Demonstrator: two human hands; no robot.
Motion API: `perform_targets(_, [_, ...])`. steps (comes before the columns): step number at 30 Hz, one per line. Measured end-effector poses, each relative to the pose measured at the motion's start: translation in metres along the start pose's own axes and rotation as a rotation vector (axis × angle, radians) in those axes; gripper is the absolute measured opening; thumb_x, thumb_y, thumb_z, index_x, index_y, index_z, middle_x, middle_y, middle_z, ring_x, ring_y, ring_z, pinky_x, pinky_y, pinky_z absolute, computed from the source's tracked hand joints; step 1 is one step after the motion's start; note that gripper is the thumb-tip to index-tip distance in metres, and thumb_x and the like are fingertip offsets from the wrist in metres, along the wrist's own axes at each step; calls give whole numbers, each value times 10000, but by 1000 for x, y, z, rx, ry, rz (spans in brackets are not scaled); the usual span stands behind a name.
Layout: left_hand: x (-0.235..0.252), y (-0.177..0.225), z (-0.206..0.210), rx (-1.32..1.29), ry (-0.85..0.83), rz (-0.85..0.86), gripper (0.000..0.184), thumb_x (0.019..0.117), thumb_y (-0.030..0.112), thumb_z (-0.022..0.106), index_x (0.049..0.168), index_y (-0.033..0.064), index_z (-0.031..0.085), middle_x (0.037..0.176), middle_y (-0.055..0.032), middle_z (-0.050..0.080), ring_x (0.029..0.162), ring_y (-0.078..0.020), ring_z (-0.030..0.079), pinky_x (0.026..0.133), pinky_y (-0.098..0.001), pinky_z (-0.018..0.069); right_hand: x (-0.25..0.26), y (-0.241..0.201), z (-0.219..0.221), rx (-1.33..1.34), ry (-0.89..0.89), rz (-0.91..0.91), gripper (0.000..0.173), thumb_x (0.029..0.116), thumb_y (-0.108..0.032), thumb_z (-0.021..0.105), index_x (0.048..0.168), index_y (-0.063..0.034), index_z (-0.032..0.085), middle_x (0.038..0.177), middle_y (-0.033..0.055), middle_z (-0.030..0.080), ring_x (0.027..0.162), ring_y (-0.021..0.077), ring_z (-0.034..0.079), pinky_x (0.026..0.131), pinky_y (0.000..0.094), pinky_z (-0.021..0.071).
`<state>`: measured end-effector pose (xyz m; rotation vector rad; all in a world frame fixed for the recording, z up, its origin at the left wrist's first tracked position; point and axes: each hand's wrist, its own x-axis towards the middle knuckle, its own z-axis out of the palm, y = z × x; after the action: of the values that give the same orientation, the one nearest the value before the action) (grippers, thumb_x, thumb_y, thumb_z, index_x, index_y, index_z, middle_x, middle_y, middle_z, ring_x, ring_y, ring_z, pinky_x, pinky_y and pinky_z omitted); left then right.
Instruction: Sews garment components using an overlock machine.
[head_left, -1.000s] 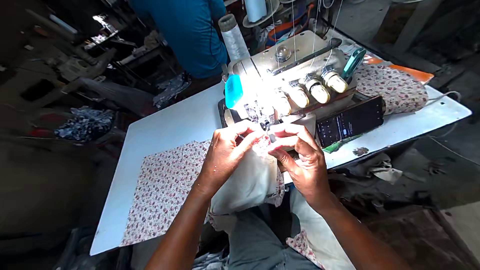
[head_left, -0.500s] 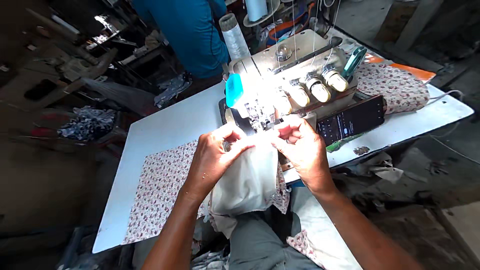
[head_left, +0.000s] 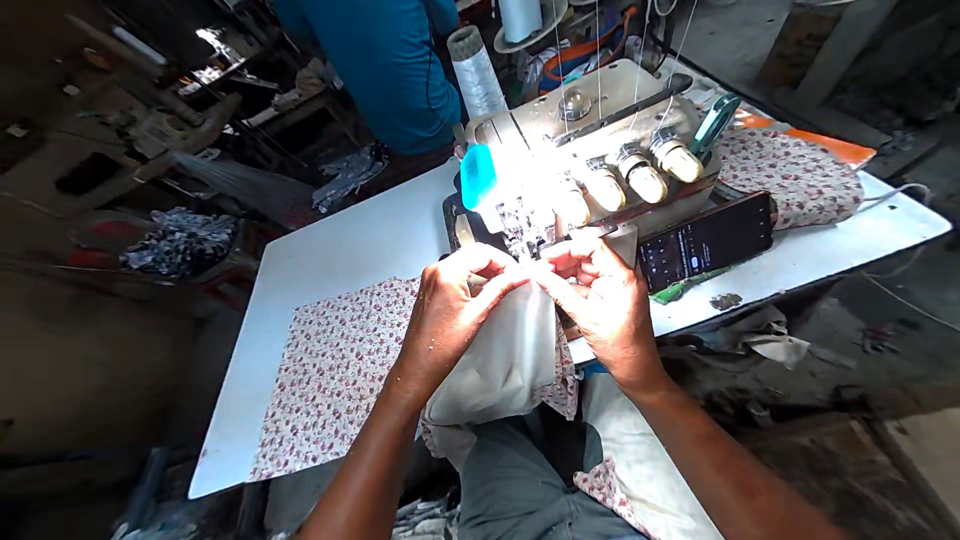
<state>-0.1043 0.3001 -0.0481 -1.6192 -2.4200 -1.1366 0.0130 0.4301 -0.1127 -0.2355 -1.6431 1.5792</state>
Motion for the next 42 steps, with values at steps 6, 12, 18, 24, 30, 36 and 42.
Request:
perform_targets(6, [-3,4,-4,2,-37,16,87,948,156,705,990,80,711,912,42,693,851,25,645,798,-145,520,-3,-3,2,2,-20,-22,205,915,-30,734,1099,-59,650,982,22,716,863,62,721,743,208,620])
perform_targets(12, [2,7,-17,77,-36,25,156,1014,165,619,1047,32,694,979,-31,679,854,-8,642,785,-168,534,-11,-4,0,-149,14,-128,255,935,-59,713,1164,-37,602,1015,50,657,874,56,673,745,191,585])
perform_targets(18, [11,-11,-51,120,195,3,220,1051,206,543,1151,24,617,1037,67,629,865,110,580,772,-102,494,-48,17,-24,-457,-109,-254,123,931,-124,738,985,-21,698,964,99,626,861,133,626,761,244,534])
perform_targets(24, [17,-8,-68,189,259,-35,210,1045,293,574,1131,105,615,954,115,586,761,109,563,693,-99,488,-91,48,-19,-655,-140,-326,318,911,-343,760,889,-32,699,821,106,633,742,235,633,646,358,532])
perform_targets(30, [22,-10,-70,210,277,-53,236,1038,330,588,1126,115,629,921,123,571,738,111,541,681,-93,468,-94,59,-8,-759,-146,-243,181,915,-156,740,1023,-19,694,940,140,668,834,294,675,687,415,549])
perform_targets(36, [20,-19,-72,196,286,-74,236,1033,329,594,1124,115,635,948,109,586,784,102,563,706,-102,481,-96,59,-15,-679,-191,-318,125,981,-36,622,1059,-32,720,980,146,687,820,261,691,676,365,576])
perform_targets(42, [26,-22,-68,215,279,-108,233,1025,341,600,1114,134,657,953,113,596,800,105,564,727,-104,479,-102,63,-4,-846,-247,-337,355,925,-400,724,1017,-57,710,939,135,647,873,313,652,713,419,532])
